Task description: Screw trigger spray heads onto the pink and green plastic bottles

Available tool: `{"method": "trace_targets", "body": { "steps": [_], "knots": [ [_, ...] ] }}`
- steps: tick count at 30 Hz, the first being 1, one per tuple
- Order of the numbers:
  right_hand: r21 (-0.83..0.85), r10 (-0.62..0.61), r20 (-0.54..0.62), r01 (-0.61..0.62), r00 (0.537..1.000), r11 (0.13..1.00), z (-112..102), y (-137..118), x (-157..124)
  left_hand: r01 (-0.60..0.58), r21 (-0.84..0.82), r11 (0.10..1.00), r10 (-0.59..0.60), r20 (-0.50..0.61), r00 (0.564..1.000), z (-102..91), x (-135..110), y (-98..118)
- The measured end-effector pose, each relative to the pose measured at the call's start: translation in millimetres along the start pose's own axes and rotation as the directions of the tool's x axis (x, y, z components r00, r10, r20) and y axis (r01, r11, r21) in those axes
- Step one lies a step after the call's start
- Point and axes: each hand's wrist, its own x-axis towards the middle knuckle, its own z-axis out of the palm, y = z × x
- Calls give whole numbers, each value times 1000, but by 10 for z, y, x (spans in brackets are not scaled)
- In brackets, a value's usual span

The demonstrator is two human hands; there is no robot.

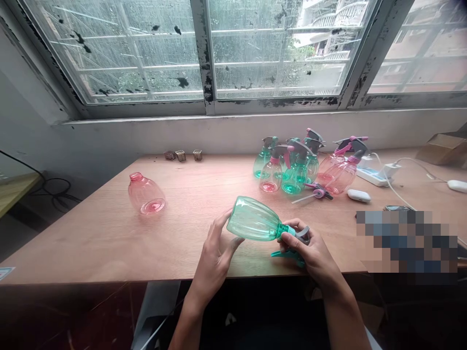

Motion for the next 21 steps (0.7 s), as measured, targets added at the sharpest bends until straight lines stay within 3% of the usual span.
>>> {"method": "trace_targets", "body": {
  "steps": [11, 21],
  "knots": [
    [54, 109, 38, -111, 993, 992, 87, -108, -47, 137, -167, 976, -132, 41, 990, -11, -36, 3],
    [5, 9, 20, -9, 1000, 1000, 3, 1, 4, -43, 17, 999, 43, 0, 999, -5, 25, -9]
  ]
}}
